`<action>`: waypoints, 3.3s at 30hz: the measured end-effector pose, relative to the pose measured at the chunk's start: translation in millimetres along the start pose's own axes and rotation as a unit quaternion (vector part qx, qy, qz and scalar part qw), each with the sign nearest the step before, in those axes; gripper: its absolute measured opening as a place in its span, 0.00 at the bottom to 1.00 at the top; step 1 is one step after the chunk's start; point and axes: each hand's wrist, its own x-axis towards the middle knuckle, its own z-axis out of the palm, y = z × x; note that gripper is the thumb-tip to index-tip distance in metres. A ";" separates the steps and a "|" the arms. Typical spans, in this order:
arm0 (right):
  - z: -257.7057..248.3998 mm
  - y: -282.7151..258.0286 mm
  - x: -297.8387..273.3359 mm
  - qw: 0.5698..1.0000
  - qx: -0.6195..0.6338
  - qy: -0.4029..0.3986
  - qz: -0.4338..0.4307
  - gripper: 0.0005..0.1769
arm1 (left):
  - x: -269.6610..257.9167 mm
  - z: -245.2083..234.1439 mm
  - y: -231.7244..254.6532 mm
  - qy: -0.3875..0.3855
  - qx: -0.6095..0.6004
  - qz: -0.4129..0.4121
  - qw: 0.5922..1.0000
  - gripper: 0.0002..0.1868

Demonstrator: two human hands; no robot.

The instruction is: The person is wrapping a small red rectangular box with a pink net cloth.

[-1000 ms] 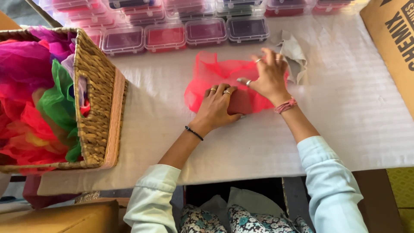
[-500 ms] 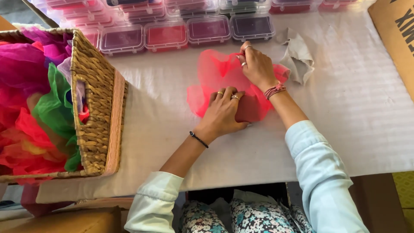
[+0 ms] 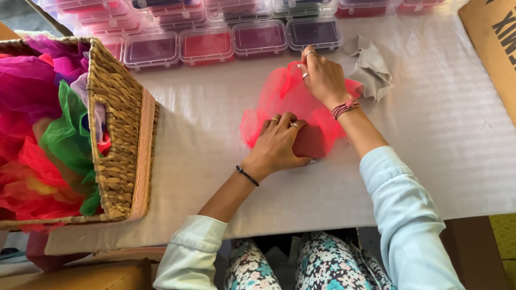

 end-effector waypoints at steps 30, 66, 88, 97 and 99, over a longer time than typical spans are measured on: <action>-91.0 -61.6 -97.5 0.986 0.118 -0.067 -0.102 0.13 | 21.4 -11.0 -59.6 0.128 -0.015 -0.081 0.988 0.17; -87.6 -75.2 -110.0 0.945 0.150 -0.281 -0.075 0.47 | 51.8 0.4 -96.8 0.142 -0.004 -0.108 0.984 0.16; -72.3 -66.1 -124.9 0.963 0.100 -0.212 -0.135 0.44 | -82.8 -23.2 -42.1 0.056 -0.320 -0.292 0.899 0.10; -75.3 -66.1 -121.3 0.953 0.130 -0.251 -0.112 0.45 | -102.2 -39.4 -58.8 0.221 -0.393 -0.364 0.815 0.09; -68.8 -61.2 -123.6 0.955 0.128 -0.238 -0.123 0.46 | -103.8 -52.6 -20.1 0.304 -0.174 -0.336 0.874 0.07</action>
